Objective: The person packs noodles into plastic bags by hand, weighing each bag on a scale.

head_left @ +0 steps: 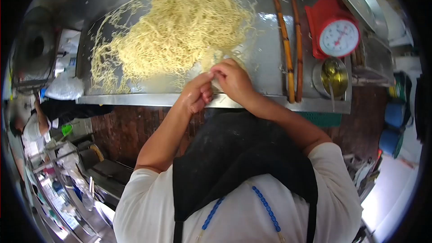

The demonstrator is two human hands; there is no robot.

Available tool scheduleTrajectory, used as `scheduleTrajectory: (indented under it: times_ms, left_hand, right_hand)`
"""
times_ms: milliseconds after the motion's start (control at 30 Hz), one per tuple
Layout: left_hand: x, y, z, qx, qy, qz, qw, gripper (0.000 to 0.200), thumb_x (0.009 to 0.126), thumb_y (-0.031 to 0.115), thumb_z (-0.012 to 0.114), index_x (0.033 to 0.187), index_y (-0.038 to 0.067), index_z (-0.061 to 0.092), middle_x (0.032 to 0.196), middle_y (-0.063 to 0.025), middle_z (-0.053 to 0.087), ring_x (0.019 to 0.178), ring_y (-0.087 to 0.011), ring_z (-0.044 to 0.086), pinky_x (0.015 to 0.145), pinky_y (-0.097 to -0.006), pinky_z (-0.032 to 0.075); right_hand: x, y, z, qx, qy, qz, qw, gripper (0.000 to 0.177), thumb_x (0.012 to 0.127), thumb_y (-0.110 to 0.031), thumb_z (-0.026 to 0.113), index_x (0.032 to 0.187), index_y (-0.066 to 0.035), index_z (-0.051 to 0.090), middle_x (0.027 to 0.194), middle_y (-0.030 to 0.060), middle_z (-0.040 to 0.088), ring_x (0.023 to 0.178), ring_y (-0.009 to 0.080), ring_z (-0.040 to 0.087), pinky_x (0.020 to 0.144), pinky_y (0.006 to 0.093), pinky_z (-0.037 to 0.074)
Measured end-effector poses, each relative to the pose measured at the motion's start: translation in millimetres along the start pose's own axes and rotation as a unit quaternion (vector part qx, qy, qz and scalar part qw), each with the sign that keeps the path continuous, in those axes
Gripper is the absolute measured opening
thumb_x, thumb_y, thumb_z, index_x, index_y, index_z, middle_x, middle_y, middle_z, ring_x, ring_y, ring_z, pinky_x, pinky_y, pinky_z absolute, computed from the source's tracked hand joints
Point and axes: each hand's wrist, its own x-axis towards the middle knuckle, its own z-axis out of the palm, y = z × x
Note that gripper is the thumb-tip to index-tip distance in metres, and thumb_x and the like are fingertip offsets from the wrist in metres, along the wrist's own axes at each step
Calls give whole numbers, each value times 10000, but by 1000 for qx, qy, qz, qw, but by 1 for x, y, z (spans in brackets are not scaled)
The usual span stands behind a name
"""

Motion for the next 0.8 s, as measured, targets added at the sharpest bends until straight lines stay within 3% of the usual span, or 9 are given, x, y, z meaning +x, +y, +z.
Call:
scheduleTrajectory:
  times_ms: [200,300,400,433,500,533,600,667,800]
  left_hand:
    - [12,17,1,-26,-159,-60,985,147,984,271,593,901,159,639,514,90,335,442,-69,322,432,-251,275]
    - [26,18,5,162,-89,91,979,237,939,292,684,942,56,685,580,16,495,430,-82,435,407,-235,337]
    - [46,17,7,296,-10,270,916,329,859,344,773,911,47,642,723,-30,623,550,-102,576,460,-261,463]
    - [51,21,7,365,0,251,896,338,840,340,782,974,63,644,761,-58,646,625,-161,621,539,-311,508]
    - [51,17,12,520,60,403,751,301,857,311,734,1045,94,643,833,-121,681,740,-270,674,663,-390,541]
    - [50,15,13,513,75,405,753,301,857,311,734,1045,94,643,833,-121,681,740,-270,674,663,-390,541]
    - [35,15,24,620,-19,412,668,277,869,282,668,1092,119,642,896,-172,689,855,-366,671,761,-459,526]
    - [27,13,36,615,11,401,679,263,877,275,640,1087,117,645,897,-178,689,865,-383,667,752,-477,520]
    - [8,-25,46,518,119,444,721,242,874,292,624,1002,90,660,848,-187,676,830,-403,656,706,-491,502]
  right_hand:
    - [6,-4,-18,-93,-48,-1,994,241,829,-45,683,1068,-65,698,958,144,659,895,356,639,751,414,519]
    - [13,-15,-24,-135,-81,-3,988,228,833,-86,695,1060,-56,695,947,159,664,878,358,647,739,425,525]
    - [26,-8,-30,-213,-99,-2,972,199,871,-142,679,1047,-51,691,920,185,661,860,364,646,729,435,522]
    - [27,-3,-33,-228,-100,0,969,184,886,-152,666,1036,-48,689,905,191,659,865,367,644,735,436,520]
    - [33,8,-44,-265,-140,1,954,162,899,-147,651,1019,-43,686,904,195,659,866,376,639,740,434,517]
    - [32,12,-48,-304,-172,15,937,144,912,-142,637,1001,-39,682,902,199,658,866,384,634,745,432,514]
    - [35,2,-63,-268,-204,-7,942,135,925,-141,623,991,-35,674,880,196,648,844,378,630,742,423,511]
    - [43,-18,-75,-225,-241,-44,943,130,938,-140,610,980,-31,667,858,193,638,822,372,625,739,415,508]
    - [48,-44,-92,-32,-353,47,934,166,979,-162,594,959,-7,652,783,83,611,735,198,604,696,323,499]
